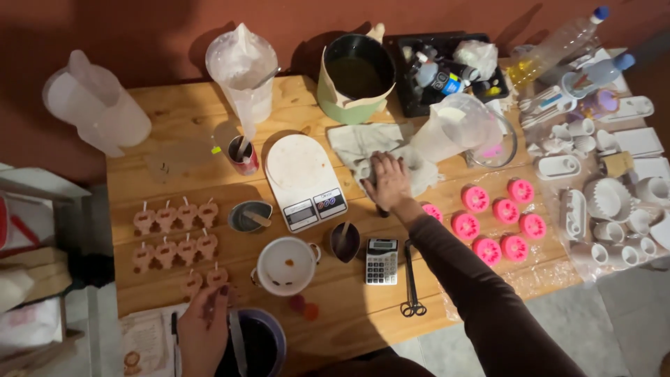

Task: Pouring liquid wax into flower-shaped silicone molds and organizing ingredients on a workbench.

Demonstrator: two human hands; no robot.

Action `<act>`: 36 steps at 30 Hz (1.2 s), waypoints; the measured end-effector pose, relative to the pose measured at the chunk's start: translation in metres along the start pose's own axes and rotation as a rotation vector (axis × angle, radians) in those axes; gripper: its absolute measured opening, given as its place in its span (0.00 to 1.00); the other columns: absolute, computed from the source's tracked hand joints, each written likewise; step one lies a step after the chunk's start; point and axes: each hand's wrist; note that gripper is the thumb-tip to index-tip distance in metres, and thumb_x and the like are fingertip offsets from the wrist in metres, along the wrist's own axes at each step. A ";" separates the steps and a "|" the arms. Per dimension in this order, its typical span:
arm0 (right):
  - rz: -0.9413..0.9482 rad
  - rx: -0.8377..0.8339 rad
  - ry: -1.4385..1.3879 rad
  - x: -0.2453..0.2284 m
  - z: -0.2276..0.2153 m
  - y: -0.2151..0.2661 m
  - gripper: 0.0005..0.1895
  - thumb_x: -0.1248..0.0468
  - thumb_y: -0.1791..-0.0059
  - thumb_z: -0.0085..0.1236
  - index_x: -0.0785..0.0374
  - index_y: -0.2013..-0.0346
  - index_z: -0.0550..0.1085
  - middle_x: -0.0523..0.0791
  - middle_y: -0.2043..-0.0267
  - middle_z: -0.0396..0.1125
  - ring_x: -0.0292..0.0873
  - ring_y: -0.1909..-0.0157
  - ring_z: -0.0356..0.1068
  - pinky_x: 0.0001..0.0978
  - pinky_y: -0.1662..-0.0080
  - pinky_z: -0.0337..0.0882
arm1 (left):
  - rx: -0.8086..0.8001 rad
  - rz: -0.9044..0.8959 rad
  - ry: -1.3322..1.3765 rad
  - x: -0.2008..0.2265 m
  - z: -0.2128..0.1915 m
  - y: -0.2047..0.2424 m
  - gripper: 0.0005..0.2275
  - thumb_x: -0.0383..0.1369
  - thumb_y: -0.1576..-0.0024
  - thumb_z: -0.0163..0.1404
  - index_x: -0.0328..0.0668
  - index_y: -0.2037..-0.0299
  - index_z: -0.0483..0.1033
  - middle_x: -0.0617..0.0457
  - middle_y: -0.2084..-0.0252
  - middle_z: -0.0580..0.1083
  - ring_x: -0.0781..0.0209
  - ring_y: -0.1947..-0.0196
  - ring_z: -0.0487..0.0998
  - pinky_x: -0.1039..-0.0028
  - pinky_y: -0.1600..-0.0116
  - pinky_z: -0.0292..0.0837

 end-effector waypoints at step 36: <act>0.404 -0.177 -0.414 -0.096 -0.050 0.010 0.45 0.41 0.64 0.73 0.66 0.45 0.68 0.50 0.50 0.71 0.47 0.50 0.73 0.38 0.50 0.73 | 0.213 0.723 -0.014 0.039 0.025 -0.082 0.28 0.30 0.51 0.63 0.34 0.40 0.68 0.37 0.46 0.75 0.40 0.46 0.76 0.58 0.43 0.71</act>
Point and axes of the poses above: each hand's wrist, its own y-axis away from the middle knuckle, its own z-axis out of the palm, x = y × z
